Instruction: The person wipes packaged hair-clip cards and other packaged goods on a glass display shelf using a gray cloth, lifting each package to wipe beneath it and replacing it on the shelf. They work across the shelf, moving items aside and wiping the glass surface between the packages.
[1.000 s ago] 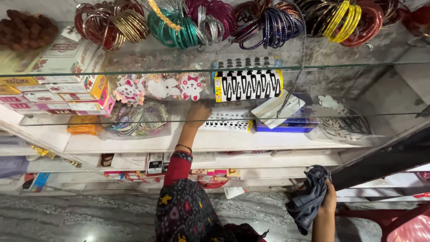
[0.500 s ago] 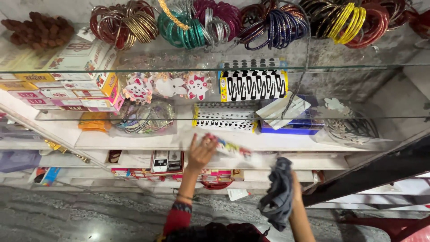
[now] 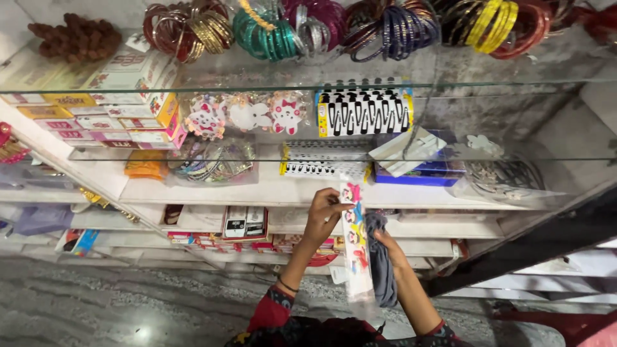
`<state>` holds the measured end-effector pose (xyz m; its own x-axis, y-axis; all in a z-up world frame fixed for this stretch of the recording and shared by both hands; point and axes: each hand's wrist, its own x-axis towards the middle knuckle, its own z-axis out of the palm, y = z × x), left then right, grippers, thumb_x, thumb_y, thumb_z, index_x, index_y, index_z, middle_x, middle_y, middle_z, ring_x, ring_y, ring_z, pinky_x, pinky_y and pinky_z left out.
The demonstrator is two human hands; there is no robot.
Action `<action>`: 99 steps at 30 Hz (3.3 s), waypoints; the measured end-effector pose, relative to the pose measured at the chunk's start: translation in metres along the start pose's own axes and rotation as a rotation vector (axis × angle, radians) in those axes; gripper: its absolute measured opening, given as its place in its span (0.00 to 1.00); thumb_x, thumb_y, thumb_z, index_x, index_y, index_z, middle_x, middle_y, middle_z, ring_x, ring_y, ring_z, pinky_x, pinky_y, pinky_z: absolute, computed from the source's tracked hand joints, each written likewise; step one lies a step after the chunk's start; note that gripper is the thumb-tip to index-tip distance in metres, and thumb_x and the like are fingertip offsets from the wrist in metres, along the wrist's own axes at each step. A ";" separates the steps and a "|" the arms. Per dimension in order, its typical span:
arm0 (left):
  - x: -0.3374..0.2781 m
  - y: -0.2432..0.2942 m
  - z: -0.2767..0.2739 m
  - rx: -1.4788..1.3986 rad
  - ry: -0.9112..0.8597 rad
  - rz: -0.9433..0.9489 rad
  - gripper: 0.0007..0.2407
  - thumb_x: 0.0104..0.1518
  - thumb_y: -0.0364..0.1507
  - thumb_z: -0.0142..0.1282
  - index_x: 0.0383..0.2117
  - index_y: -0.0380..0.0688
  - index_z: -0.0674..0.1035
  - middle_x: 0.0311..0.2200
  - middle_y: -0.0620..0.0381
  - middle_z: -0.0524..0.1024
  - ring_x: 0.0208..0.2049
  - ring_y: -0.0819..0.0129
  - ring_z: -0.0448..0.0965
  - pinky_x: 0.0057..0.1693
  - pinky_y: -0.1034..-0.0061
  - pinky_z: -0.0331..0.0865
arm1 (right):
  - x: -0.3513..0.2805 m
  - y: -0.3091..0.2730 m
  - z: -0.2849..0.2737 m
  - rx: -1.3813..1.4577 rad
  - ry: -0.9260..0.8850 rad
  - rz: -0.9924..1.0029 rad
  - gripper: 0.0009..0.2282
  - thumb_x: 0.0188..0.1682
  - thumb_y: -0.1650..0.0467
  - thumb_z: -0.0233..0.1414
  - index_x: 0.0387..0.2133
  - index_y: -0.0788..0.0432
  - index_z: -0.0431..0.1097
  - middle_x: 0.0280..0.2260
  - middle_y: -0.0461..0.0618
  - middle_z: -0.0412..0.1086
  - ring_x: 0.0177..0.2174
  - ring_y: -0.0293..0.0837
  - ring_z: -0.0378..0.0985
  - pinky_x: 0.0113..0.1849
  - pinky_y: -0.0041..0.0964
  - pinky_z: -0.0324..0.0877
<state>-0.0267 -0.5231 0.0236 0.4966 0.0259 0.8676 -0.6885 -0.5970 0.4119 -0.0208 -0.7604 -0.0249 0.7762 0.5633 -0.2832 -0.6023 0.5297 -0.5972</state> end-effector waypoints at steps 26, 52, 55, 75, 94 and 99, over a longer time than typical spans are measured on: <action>0.158 -0.028 0.130 -0.677 -0.638 -0.456 0.28 0.59 0.14 0.54 0.68 0.41 0.66 0.48 0.48 0.78 0.47 0.70 0.77 0.52 0.76 0.73 | -0.185 -0.122 0.115 -1.431 -0.113 -1.838 0.22 0.49 0.54 0.48 0.29 0.62 0.75 0.28 0.55 0.74 0.31 0.54 0.78 0.37 0.47 0.71; 0.184 -0.001 0.219 -1.191 -0.488 -0.554 0.29 0.50 0.07 0.43 0.62 0.38 0.71 0.45 0.53 0.79 0.47 0.72 0.78 0.50 0.81 0.70 | -0.262 -0.072 0.099 -1.476 0.874 -1.342 0.23 0.33 0.75 0.50 0.46 0.64 0.72 0.47 0.60 0.73 0.47 0.55 0.77 0.52 0.42 0.69; 0.186 0.006 0.216 -1.155 -0.436 -0.597 0.29 0.49 0.07 0.43 0.61 0.39 0.72 0.43 0.54 0.80 0.45 0.73 0.78 0.48 0.81 0.70 | -0.247 -0.076 0.080 -1.564 0.881 -1.177 0.23 0.32 0.75 0.53 0.47 0.62 0.73 0.46 0.57 0.74 0.46 0.54 0.77 0.49 0.42 0.70; 0.186 0.006 0.229 -0.746 -0.135 -0.613 0.19 0.51 0.13 0.50 0.51 0.34 0.79 0.34 0.59 0.81 0.32 0.76 0.78 0.38 0.80 0.71 | -0.192 -0.276 -0.026 -1.690 0.050 -1.013 0.27 0.31 0.75 0.53 0.50 0.63 0.70 0.49 0.61 0.73 0.51 0.60 0.73 0.54 0.47 0.65; 0.182 0.016 0.221 -0.489 -0.120 -0.644 0.18 0.51 0.16 0.51 0.50 0.38 0.80 0.29 0.59 0.81 0.27 0.79 0.75 0.34 0.81 0.67 | -0.074 -0.371 0.014 -1.625 0.407 -1.619 0.28 0.43 0.79 0.54 0.61 0.57 0.65 0.59 0.58 0.63 0.59 0.61 0.63 0.63 0.52 0.59; 0.181 0.009 0.227 -0.536 -0.128 -0.689 0.15 0.56 0.17 0.52 0.50 0.38 0.80 0.30 0.57 0.81 0.27 0.79 0.74 0.34 0.81 0.67 | -0.068 -0.314 0.040 -1.838 0.230 -1.411 0.32 0.35 0.76 0.59 0.60 0.55 0.66 0.59 0.58 0.63 0.57 0.63 0.64 0.57 0.52 0.62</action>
<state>0.1768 -0.7057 0.1211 0.9259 0.1322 0.3539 -0.3539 -0.0241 0.9350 0.1077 -0.9394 0.2122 0.4896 0.3685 0.7903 0.7696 -0.6087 -0.1929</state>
